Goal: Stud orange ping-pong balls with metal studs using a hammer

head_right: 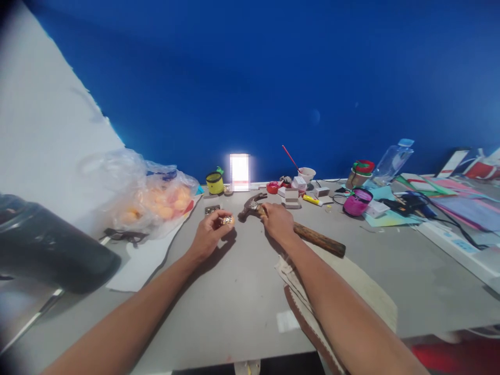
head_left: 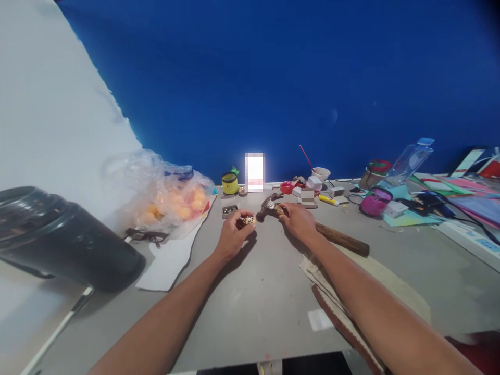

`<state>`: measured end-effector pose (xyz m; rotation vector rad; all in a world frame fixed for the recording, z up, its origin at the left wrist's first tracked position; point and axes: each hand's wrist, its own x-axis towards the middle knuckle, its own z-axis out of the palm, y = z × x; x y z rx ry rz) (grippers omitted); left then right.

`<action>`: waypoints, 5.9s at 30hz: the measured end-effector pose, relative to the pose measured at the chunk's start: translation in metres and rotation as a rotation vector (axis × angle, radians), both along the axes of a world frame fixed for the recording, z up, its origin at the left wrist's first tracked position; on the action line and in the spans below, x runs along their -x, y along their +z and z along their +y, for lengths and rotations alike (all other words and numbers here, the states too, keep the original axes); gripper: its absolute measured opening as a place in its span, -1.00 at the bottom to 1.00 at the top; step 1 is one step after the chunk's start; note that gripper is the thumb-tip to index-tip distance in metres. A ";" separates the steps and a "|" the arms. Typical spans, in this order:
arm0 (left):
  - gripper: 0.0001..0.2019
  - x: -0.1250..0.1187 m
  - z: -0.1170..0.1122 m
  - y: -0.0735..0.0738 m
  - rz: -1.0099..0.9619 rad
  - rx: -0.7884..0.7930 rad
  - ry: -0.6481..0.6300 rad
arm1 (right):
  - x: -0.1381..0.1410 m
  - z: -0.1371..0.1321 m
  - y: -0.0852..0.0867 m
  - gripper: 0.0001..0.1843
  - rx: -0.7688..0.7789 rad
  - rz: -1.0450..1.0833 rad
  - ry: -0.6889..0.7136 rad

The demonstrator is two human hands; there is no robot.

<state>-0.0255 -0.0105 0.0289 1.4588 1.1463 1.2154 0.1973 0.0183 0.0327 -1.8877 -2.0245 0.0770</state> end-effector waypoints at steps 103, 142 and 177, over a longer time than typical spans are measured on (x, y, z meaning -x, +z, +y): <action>-0.57 0.003 0.010 -0.015 0.182 -0.093 -0.048 | 0.038 -0.007 -0.012 -0.51 0.647 1.509 0.287; -0.65 0.002 0.007 -0.015 0.385 -0.239 -0.088 | 0.036 -0.007 -0.007 -0.67 0.705 1.476 0.273; -0.69 -0.001 0.004 -0.010 0.324 -0.163 -0.048 | 0.047 -0.016 -0.004 -0.76 0.563 1.330 0.266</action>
